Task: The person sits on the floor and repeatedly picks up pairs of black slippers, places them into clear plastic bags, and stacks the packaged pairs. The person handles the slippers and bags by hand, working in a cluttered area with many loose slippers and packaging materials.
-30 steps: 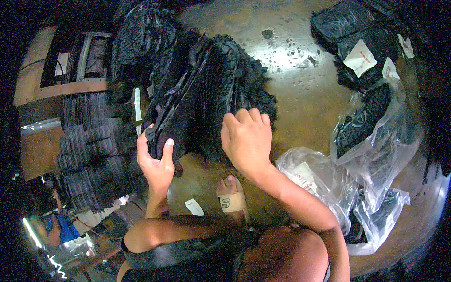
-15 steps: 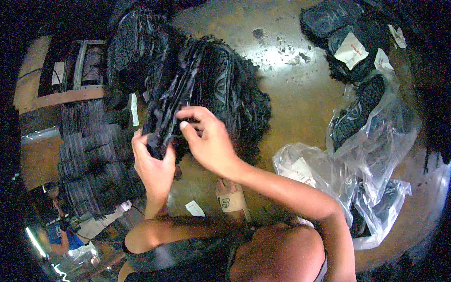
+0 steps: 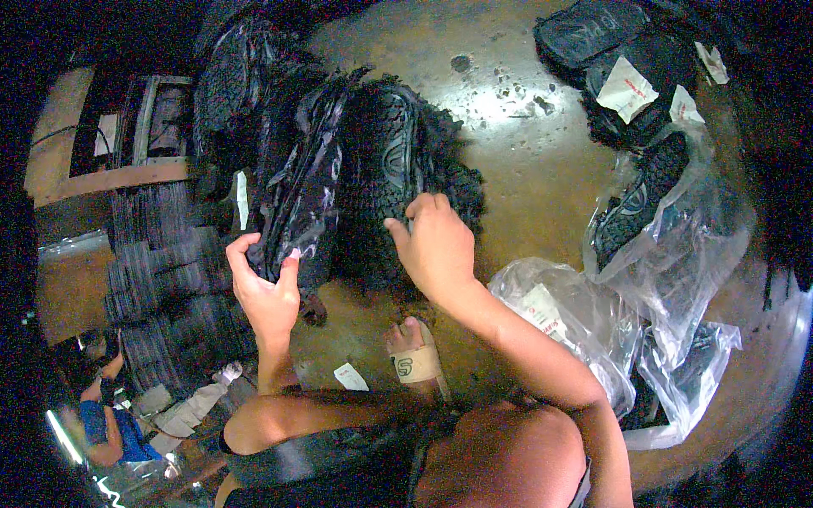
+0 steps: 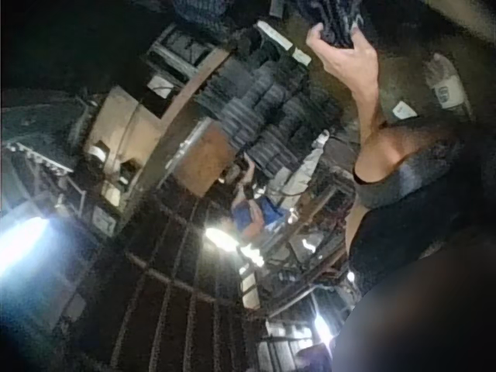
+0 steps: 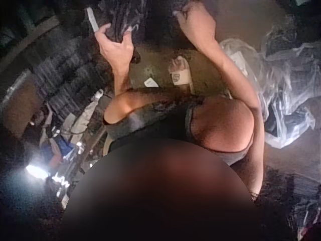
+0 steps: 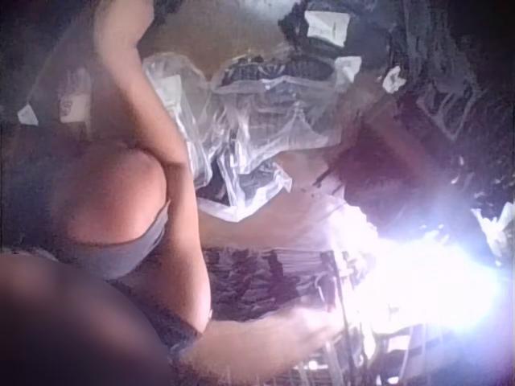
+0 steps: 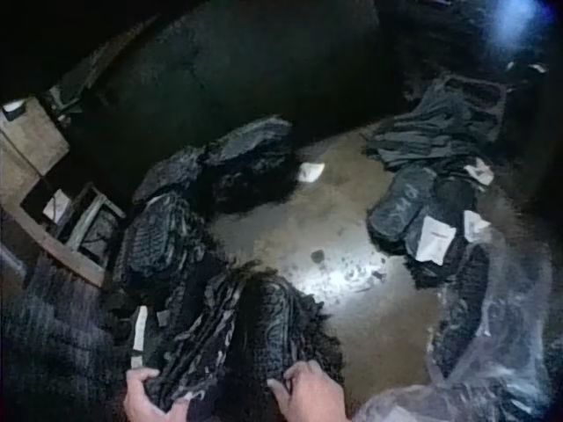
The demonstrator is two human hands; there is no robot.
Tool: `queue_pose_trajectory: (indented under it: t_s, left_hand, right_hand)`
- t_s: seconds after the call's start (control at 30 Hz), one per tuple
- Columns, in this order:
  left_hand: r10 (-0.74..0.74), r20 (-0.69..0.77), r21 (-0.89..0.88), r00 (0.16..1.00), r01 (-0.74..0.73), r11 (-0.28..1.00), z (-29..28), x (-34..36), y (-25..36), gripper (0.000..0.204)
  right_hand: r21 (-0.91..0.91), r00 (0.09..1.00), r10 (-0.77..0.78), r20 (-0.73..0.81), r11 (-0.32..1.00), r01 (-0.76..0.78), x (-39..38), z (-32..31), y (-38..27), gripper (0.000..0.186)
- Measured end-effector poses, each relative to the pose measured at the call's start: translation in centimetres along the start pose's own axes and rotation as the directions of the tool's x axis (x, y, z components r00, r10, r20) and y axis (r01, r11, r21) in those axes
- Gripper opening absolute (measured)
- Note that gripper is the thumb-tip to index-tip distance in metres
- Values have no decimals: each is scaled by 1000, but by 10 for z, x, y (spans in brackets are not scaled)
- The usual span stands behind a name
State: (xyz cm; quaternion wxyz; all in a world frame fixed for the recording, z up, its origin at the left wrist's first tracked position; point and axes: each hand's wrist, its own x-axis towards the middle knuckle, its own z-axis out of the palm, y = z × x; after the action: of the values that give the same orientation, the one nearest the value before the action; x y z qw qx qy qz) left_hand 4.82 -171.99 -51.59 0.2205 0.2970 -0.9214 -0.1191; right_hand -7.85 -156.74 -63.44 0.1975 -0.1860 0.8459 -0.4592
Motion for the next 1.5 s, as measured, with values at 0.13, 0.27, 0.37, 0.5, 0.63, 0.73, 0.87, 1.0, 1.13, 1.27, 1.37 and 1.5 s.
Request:
queue_pose_trajectory:
  t_s: [0.13, 0.27, 0.37, 0.5, 0.63, 0.73, 0.87, 1.0, 1.13, 1.27, 1.37, 1.5]
  left_hand:
    - [-58, 8, -47, 998, 58, 997, 1, -3, -3, 48]
    - [-1, 6, -71, 1000, 2, 997, 2, -5, -5, 47]
    - [17, 11, -74, 1000, -16, 997, 4, -6, -4, 46]
    - [76, 31, -5, 997, -76, 997, 6, -8, -2, 44]
    - [68, 86, 26, 994, -71, 997, 5, -11, 3, 42]
    - [181, 103, -4, 978, -182, 983, 6, -17, 8, 57]
    - [12, 55, 183, 998, -22, 983, 11, -16, 9, 63]
    - [-109, 13, 95, 994, 108, 990, 9, -8, 1, 58]
    - [-127, 3, 50, 992, 126, 991, 6, -6, -5, 59]
    - [-126, 12, 46, 992, 125, 991, 8, -7, -4, 59]
    - [-94, 11, 51, 995, 94, 994, 9, -7, -3, 58]
    - [-119, 8, 37, 993, 119, 992, 11, -8, -1, 58]
  right_hand:
    - [-46, 997, 51, 57, 998, -49, 2, -7, 0, 26]
    - [-1, 998, -5, 64, 1000, 5, 6, -11, -7, 22]
    - [66, 997, -54, 50, 997, 51, 8, -15, -20, 18]
    - [174, 978, -206, 0, 964, 203, 7, -15, -47, 14]
    - [336, 980, -172, 101, 933, 129, 12, -6, -68, 19]
    - [514, 993, -97, 69, 856, 48, 14, 8, -77, 24]
    - [614, 976, -80, 202, 787, -63, 12, 15, -70, 18]
    - [248, 992, -122, 2, 962, 118, 3, -3, -40, 22]
    - [-142, 998, -66, -4, 988, 65, -9, -10, -14, 26]
    - [-269, 956, -287, -52, 926, 264, -6, 2, -9, 24]
    - [-274, 937, -342, -69, 910, 312, 2, 7, -11, 16]
    - [111, 977, -209, -53, 971, 213, 7, 4, -24, 8]
